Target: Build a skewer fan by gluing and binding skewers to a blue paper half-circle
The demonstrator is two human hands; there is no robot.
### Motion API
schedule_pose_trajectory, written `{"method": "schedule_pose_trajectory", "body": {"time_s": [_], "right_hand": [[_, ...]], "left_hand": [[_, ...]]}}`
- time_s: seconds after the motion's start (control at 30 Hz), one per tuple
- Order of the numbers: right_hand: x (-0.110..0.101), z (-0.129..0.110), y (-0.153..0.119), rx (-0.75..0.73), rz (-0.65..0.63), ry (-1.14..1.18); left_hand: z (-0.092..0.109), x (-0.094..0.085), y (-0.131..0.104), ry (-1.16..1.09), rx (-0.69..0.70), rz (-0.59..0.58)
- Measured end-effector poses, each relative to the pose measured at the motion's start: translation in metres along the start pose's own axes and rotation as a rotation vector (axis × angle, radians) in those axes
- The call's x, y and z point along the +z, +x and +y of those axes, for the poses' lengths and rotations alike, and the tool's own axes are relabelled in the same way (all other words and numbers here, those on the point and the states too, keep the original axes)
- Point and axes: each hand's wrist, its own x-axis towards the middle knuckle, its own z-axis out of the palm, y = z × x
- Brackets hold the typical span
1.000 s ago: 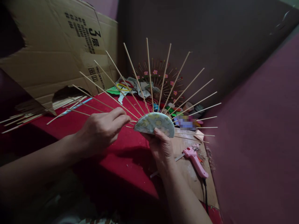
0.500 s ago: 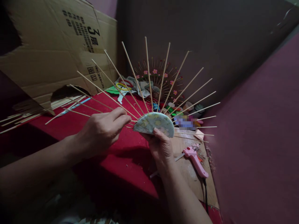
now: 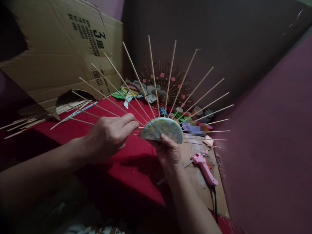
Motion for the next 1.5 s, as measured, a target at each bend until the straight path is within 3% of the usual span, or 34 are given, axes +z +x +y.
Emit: {"method": "schedule_pose_trajectory", "body": {"time_s": [0.2,0.43,0.67,1.17,1.5], "right_hand": [[-0.002,-0.002,0.005,0.013,0.044,0.026],[-0.006,-0.003,0.01,0.008,0.131,0.085],[-0.002,-0.002,0.008,0.018,0.141,0.088],[-0.001,-0.002,0.006,0.051,0.147,0.096],[-0.002,-0.002,0.004,0.053,0.175,0.093]], "left_hand": [[-0.004,0.009,0.004,0.082,0.038,0.028],[-0.002,0.002,-0.004,0.072,-0.039,0.034],[0.005,0.01,-0.003,0.057,-0.089,-0.013],[0.003,0.009,-0.003,0.048,-0.035,-0.029],[0.002,0.018,-0.005,0.045,0.048,0.038]]}}
